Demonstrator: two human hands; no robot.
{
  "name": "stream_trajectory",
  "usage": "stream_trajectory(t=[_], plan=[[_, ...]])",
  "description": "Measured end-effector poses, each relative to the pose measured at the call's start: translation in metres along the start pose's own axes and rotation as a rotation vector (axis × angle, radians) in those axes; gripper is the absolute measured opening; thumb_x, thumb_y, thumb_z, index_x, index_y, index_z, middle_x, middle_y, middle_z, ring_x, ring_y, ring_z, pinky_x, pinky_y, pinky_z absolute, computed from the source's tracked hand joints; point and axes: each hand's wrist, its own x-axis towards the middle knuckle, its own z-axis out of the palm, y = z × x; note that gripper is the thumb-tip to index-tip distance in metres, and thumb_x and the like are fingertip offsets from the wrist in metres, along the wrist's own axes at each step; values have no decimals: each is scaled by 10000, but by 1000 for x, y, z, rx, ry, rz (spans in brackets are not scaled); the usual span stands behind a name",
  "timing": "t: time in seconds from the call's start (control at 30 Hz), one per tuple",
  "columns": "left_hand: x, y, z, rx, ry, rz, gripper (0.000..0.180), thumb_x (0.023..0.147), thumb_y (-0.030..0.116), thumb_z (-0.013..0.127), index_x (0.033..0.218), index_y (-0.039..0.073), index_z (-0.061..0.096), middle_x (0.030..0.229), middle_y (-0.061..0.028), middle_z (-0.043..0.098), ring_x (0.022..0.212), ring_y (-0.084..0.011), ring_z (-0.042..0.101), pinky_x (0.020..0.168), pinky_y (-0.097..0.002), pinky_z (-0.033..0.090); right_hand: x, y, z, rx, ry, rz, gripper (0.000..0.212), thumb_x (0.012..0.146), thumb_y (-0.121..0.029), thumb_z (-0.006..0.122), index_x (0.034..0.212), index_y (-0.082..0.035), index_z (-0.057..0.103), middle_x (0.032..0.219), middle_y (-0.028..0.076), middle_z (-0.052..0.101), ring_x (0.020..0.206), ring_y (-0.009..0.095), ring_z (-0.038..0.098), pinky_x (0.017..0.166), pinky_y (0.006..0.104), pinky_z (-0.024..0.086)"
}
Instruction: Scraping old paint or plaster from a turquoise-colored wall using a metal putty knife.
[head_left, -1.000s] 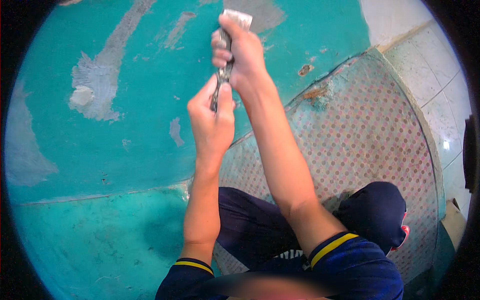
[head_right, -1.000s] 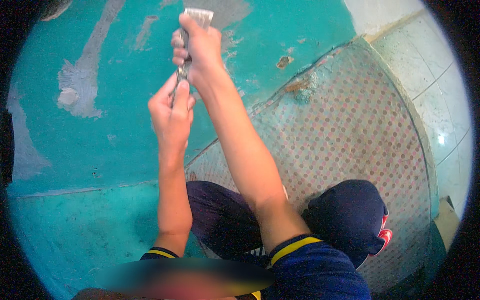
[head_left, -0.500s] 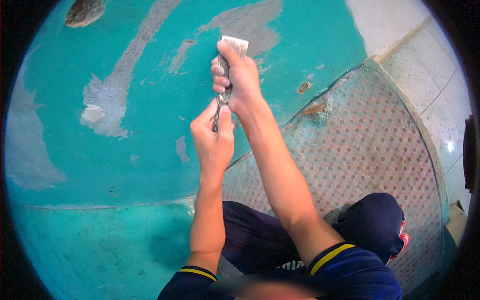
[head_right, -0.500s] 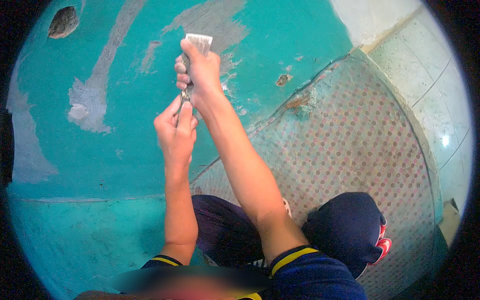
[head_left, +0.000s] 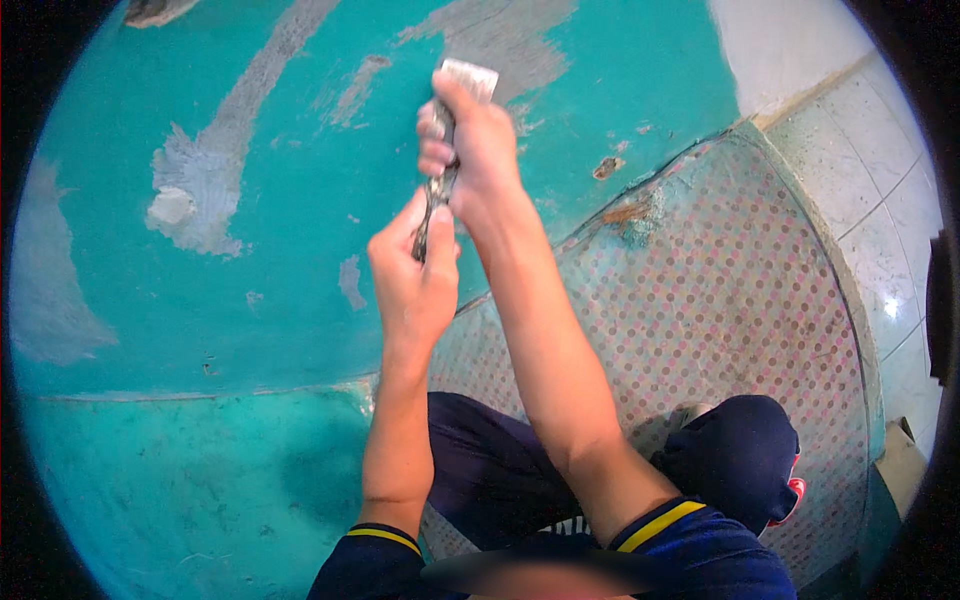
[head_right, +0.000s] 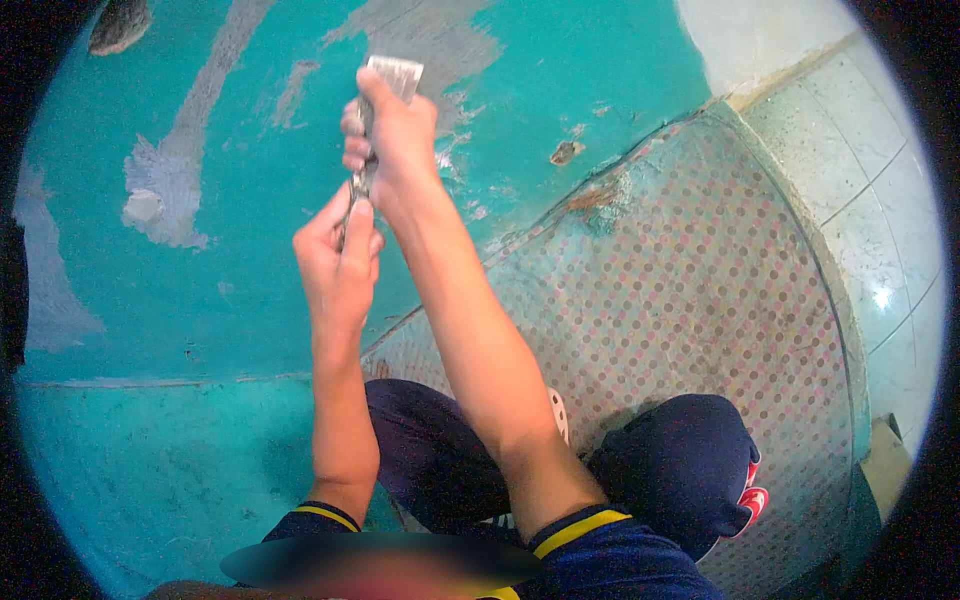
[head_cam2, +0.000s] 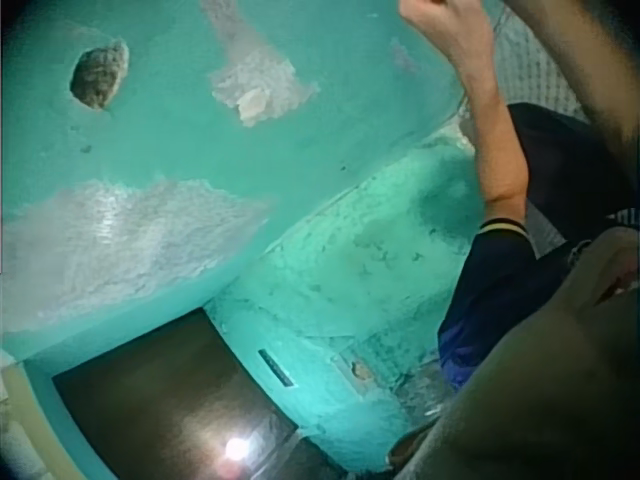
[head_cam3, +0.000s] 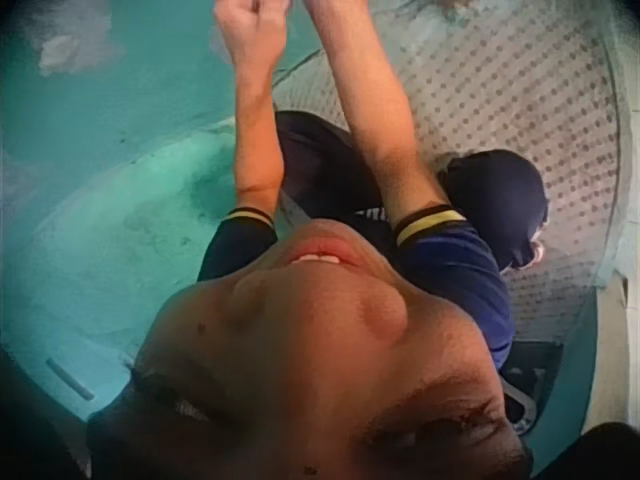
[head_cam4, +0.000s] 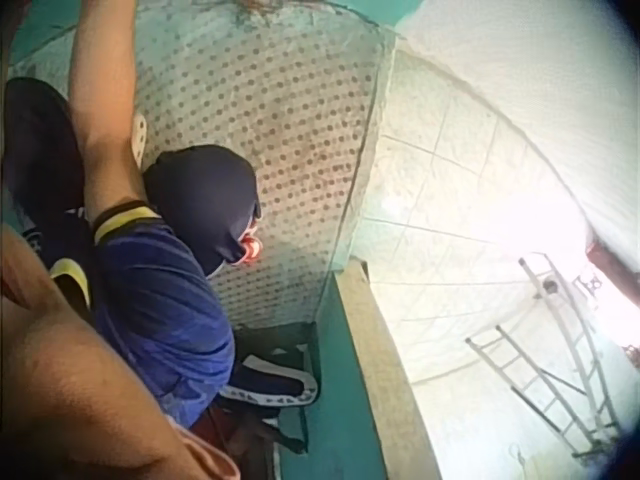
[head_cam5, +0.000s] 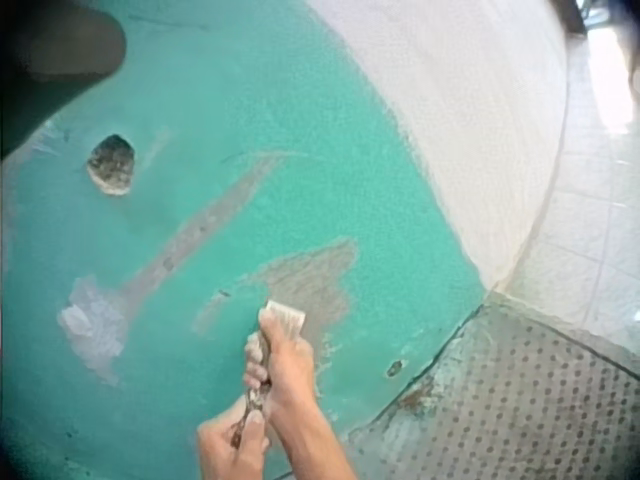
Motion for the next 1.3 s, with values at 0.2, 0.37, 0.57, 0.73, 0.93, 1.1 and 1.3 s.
stream_trajectory(t=[0.2,0.37,0.57,0.73,0.93,1.1,1.3], plan=[[10,4,-2,-8,10,-32,339,971,146,523,1260,-14,601,612,74,445,482,10,334,412,-186,229,12,-13,3,16,-63,-71,240,893,-248,652,839,-64,508,600,48,516,414,104,404,355,265,297],[-5,-5,-2,29,67,-27,338,967,139,521,1252,-22,607,620,69,454,490,1,335,425,-200,236,2,5,-3,-30,-16,10,298,890,-280,665,778,-49,513,582,44,509,412,105,404,354,268,298],[6,3,5,6,28,45,341,966,144,525,1254,-21,605,611,72,449,486,6,336,419,-200,231,8,-14,4,-42,-79,-98,307,884,-295,673,788,-48,519,593,48,517,412,102,402,353,262,300],[-1,-5,-4,-77,63,-82,330,977,136,516,1257,-17,600,624,70,460,472,13,319,402,-186,213,3,2,5,-43,-14,-13,305,886,-297,678,803,-46,525,595,34,515,418,93,403,360,256,299],[4,7,6,-99,53,-52,323,976,116,522,1246,-46,592,620,74,446,475,16,325,396,-181,214,4,-13,6,-49,-55,-57,282,899,-267,649,791,-47,509,569,36,500,403,99,402,352,264,295],[2,4,-12,-145,56,-150,316,978,109,524,1251,-40,586,627,73,443,474,12,321,391,-182,211,0,5,12,-69,6,-10,304,902,-281,647,789,-34,510,567,35,497,402,99,400,354,265,298],[-5,-3,-10,-136,22,-138,330,975,123,535,1262,-35,577,619,73,434,467,10,310,392,-184,197,-5,5,5,-66,2,-38,289,905,-270,649,782,-47,510,581,39,505,407,99,403,358,256,303]])
